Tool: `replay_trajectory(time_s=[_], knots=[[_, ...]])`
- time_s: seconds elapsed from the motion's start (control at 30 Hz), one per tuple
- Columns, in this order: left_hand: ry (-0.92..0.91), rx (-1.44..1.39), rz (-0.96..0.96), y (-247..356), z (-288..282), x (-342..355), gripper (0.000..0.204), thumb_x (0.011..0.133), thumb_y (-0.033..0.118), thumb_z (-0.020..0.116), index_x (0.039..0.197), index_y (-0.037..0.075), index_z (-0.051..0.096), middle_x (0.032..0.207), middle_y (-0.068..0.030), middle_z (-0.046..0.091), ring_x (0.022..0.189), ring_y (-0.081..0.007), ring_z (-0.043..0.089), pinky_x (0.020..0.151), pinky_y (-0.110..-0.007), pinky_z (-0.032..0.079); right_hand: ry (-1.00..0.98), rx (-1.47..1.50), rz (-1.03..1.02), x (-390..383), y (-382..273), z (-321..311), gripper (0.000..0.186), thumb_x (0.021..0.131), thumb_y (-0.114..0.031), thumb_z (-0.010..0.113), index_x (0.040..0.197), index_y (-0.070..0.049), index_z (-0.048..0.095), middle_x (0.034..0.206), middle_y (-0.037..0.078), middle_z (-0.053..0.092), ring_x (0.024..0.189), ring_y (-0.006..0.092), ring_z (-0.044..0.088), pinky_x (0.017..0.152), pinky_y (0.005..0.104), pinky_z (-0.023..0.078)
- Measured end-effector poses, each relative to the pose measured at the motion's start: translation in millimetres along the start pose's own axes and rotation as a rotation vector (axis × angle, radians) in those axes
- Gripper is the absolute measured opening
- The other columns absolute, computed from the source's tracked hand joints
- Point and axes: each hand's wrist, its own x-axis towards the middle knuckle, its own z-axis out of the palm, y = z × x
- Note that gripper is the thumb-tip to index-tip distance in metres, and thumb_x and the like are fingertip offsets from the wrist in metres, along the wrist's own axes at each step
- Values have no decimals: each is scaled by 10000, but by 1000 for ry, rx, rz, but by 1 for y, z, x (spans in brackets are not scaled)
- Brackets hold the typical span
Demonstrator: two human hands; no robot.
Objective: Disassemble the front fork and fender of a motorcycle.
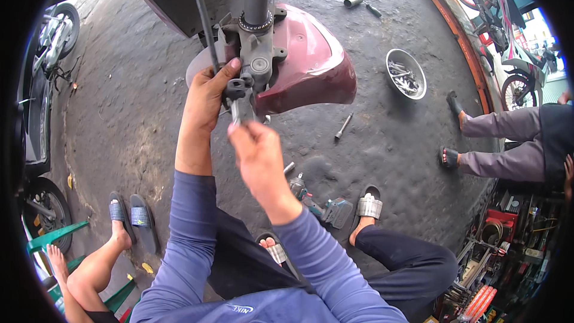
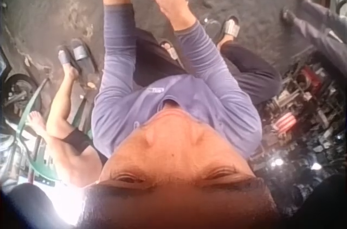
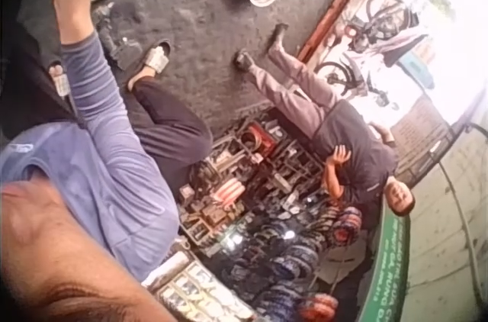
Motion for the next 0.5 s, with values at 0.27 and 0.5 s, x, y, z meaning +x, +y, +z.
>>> replay_trajectory(time_s=[0.27, 0.5], knots=[[19, 49, 46, -11, -50, 16, 252, 944, 254, 746, 951, 2, 743, 806, 1, 697, 683, -80, 611, 626, -228, 458, 305, -355, -952, 71, -88, -36, 196, 1085, -181, 473, 941, -51, 502, 733, -8, 473, 625, 94, 444, 578, 266, 378], [216, 192, 141, -8, -148, 68, 263, 995, 290, 682, 936, 35, 680, 808, -9, 657, 698, -100, 615, 650, -244, 492, 112, 115, -732, 133, -126, -54, 224, 1077, -222, 530, 974, -25, 549, 738, -11, 442, 643, 113, 456, 611, 293, 411]])
